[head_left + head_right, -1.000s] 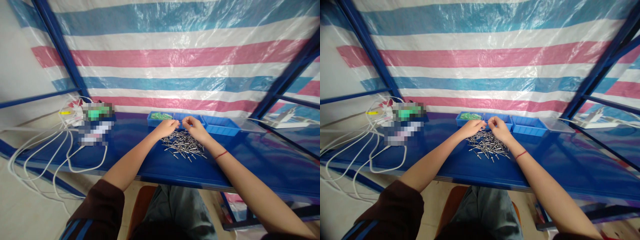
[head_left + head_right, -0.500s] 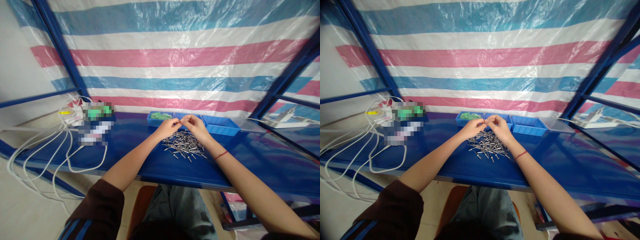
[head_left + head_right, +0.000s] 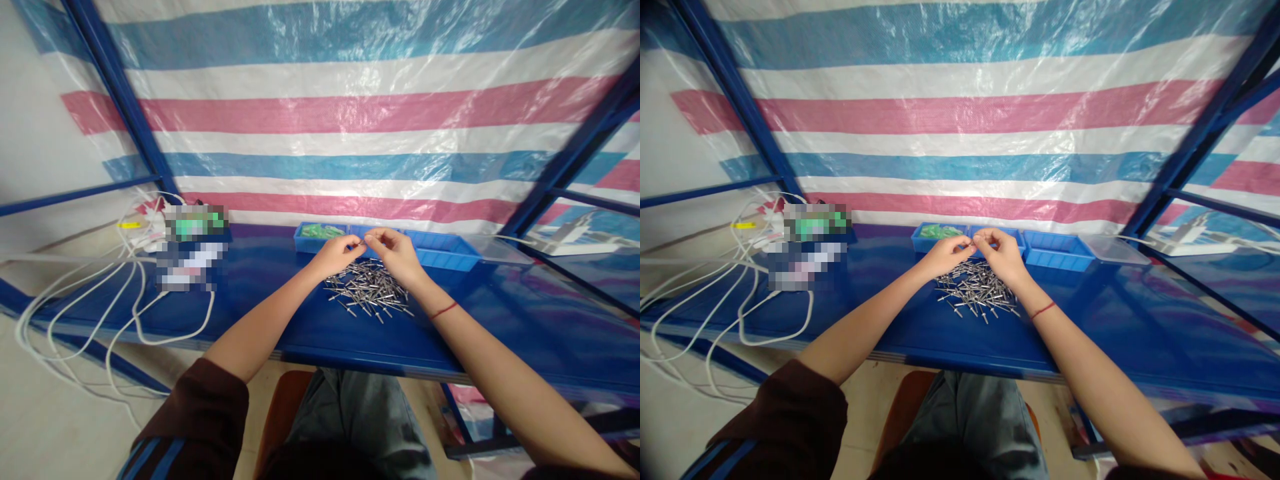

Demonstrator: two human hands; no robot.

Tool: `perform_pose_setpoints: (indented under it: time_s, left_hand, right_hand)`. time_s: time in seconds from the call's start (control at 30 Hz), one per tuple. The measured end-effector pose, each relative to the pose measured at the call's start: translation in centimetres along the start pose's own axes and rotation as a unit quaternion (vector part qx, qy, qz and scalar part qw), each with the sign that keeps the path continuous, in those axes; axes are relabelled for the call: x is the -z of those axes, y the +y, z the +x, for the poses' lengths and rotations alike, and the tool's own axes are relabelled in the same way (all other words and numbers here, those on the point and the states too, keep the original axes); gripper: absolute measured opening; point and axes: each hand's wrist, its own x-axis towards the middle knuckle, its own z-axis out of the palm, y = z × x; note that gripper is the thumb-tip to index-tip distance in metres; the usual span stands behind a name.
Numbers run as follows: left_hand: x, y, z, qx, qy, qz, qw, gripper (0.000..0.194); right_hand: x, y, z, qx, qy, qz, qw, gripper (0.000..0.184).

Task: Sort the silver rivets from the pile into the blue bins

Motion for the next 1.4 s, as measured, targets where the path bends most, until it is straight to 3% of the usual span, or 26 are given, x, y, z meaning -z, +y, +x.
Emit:
perform_pose_setpoints:
  time_s: [0.1, 0.27, 0.37, 0.5, 0.63, 0.73, 0.83, 0.9, 0.97, 1.2, 1.4]
  left_hand:
    - [0.3, -0.1, 0.1, 0.001, 0.033, -0.006, 0.999, 0.021]
    - [0.5, 0.0, 0.1, 0.023, 0.046, 0.021, 0.998, 0.028]
    - [0.7, 0.0, 0.0, 0.033, 0.041, 0.05, 0.997, 0.031]
    - [0.8, -0.1, -0.1, 0.016, 0.035, 0.115, 0.993, 0.027]
    - [0.7, -0.2, -0.4, -0.013, -0.009, 0.196, 0.981, 0.025]
    - [0.5, -0.3, -0.5, -0.029, -0.05, 0.226, 0.972, 0.026]
    - [0.2, -0.6, -0.5, -0.05, -0.076, 0.233, 0.968, 0.025]
    - [0.1, -0.7, -0.5, -0.071, -0.097, 0.231, 0.966, 0.025]
    - [0.1, -0.7, -0.5, -0.085, -0.121, 0.229, 0.962, 0.028]
    - [0.6, 0.0, -0.6, -0.066, -0.142, 0.242, 0.958, 0.025]
    - [0.5, -0.4, -0.6, -0.062, -0.142, 0.25, 0.956, 0.029]
  right_hand:
    - [0.3, 0.3, 0.1, -0.004, 0.001, -0.046, 0.999, 0.032]
    - [0.7, 0.5, 0.2, 0.019, -0.051, -0.158, 0.986, 0.031]
    - [1.4, 0.9, 0.7, 0.035, -0.008, -0.218, 0.975, 0.028]
    - [3.2, 2.1, 1.6, 0.07, 0.072, -0.342, 0.934, 0.026]
    - [4.4, 2.7, 2.0, 0.07, 0.057, -0.442, 0.893, 0.028]
    - [5.0, 2.1, 1.9, 0.075, 0.0, -0.42, 0.905, 0.023]
    - [5.3, 1.3, 1.5, 0.043, -0.152, -0.35, 0.923, 0.018]
    - [5.2, 1.0, 1.1, 0.008, -0.242, -0.31, 0.919, 0.017]
    - [4.8, 1.0, 0.7, -0.008, -0.295, -0.285, 0.912, 0.019]
    - [2.7, 0.4, -0.4, 0.023, -0.369, -0.233, 0.899, 0.025]
    - [1.9, 0.0, -0.6, 0.06, -0.365, -0.282, 0.886, 0.016]
